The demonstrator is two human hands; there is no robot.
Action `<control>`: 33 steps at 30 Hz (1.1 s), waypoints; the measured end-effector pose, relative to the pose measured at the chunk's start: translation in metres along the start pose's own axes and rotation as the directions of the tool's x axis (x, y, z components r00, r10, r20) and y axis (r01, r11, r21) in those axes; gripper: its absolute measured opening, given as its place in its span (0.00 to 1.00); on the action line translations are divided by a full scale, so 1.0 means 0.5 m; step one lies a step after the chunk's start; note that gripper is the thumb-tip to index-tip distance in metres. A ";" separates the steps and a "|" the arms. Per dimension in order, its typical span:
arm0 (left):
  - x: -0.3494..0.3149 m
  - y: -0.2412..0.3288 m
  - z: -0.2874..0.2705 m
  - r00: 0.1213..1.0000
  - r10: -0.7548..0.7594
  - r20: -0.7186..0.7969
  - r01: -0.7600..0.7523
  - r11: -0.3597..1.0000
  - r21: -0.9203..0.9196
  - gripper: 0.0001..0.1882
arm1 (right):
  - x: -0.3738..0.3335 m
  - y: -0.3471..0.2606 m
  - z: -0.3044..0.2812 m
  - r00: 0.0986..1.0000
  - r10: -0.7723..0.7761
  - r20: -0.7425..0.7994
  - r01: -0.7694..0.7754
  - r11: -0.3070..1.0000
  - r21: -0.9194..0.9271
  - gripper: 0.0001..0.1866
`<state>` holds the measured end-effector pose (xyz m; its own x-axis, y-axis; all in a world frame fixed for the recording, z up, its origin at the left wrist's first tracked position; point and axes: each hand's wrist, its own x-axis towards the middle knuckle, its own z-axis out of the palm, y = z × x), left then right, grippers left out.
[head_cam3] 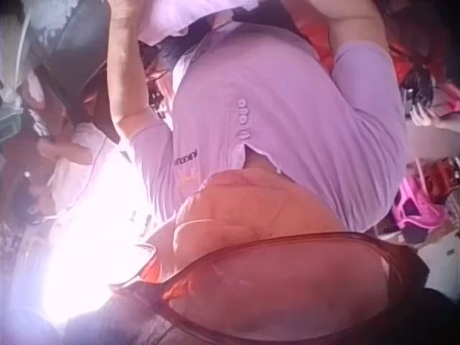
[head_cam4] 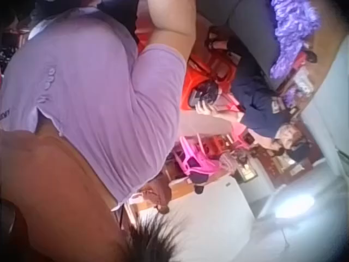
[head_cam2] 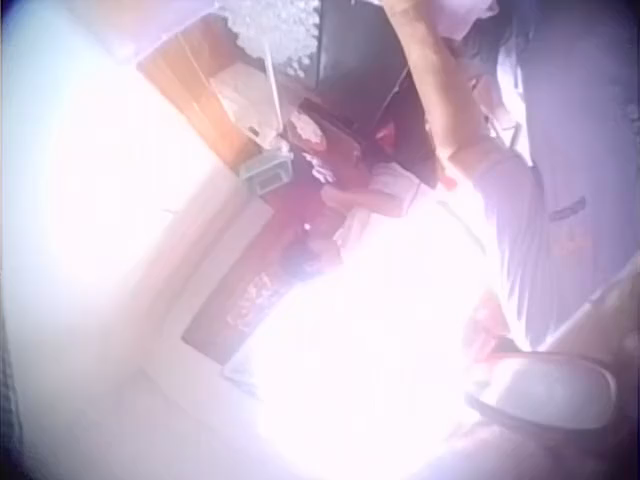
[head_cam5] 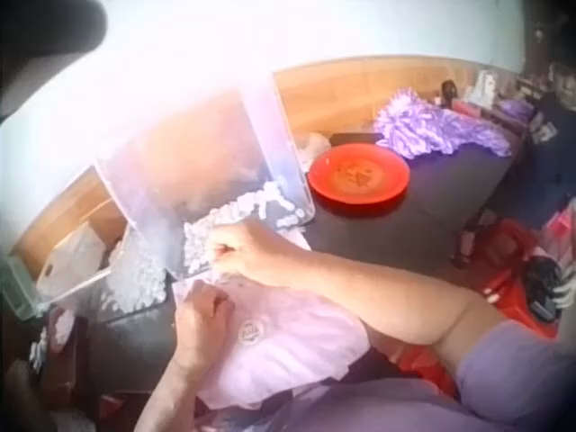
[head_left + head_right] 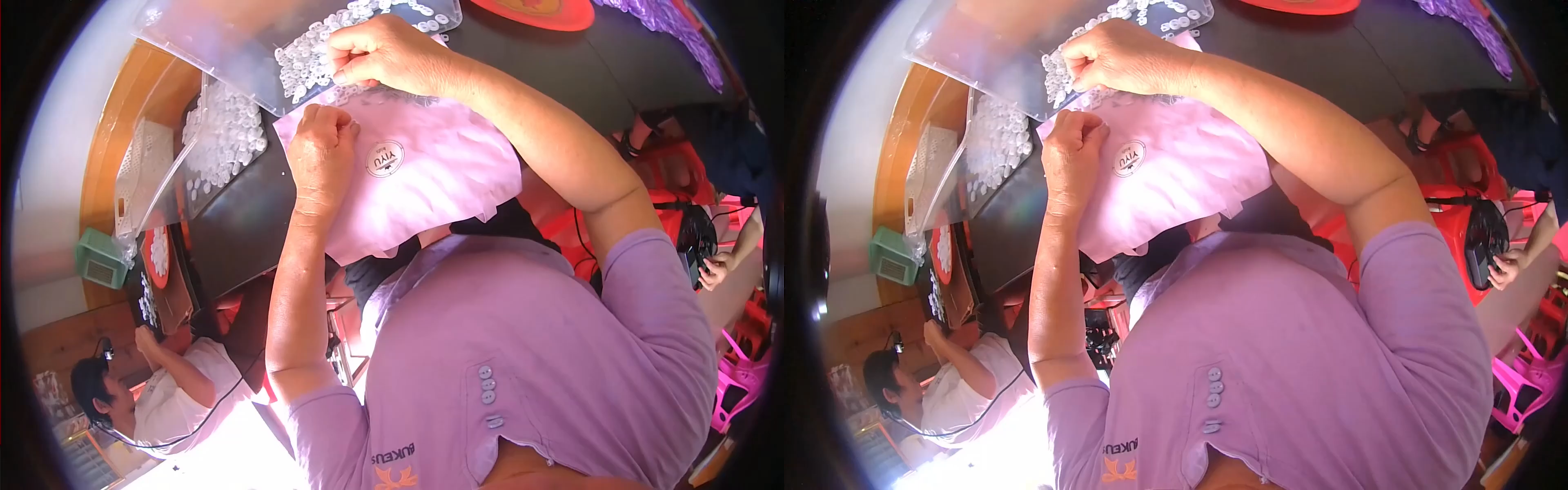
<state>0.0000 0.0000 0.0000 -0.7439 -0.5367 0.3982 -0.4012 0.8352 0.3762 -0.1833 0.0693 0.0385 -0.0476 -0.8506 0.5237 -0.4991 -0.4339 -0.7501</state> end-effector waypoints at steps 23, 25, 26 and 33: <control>0.034 0.047 -0.033 0.942 -0.318 -0.107 0.024 0.383 -0.923 0.13 | -0.004 -0.030 0.024 0.971 0.241 -0.008 -0.231 0.940 0.253 0.04; 0.037 0.052 -0.034 0.937 -0.326 -0.127 0.002 0.368 -0.930 0.12 | -0.004 -0.031 0.022 0.976 0.219 -0.012 -0.208 0.941 0.266 0.04; 0.038 0.054 -0.034 0.932 -0.335 -0.142 -0.015 0.355 -0.935 0.11 | -0.004 -0.029 0.022 0.980 0.200 -0.017 -0.187 0.941 0.282 0.03; 0.051 0.082 -0.025 0.898 -0.439 -0.029 0.112 0.290 -0.950 0.06 | -0.003 -0.014 0.025 0.965 0.173 -0.196 -0.111 0.950 0.291 0.02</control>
<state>-0.0287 0.0193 0.0360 -0.4769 -0.8519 0.2165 0.3083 0.0685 0.9488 -0.1689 0.0698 0.0377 -0.3016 -0.8379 0.4550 -0.2170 -0.4043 -0.8885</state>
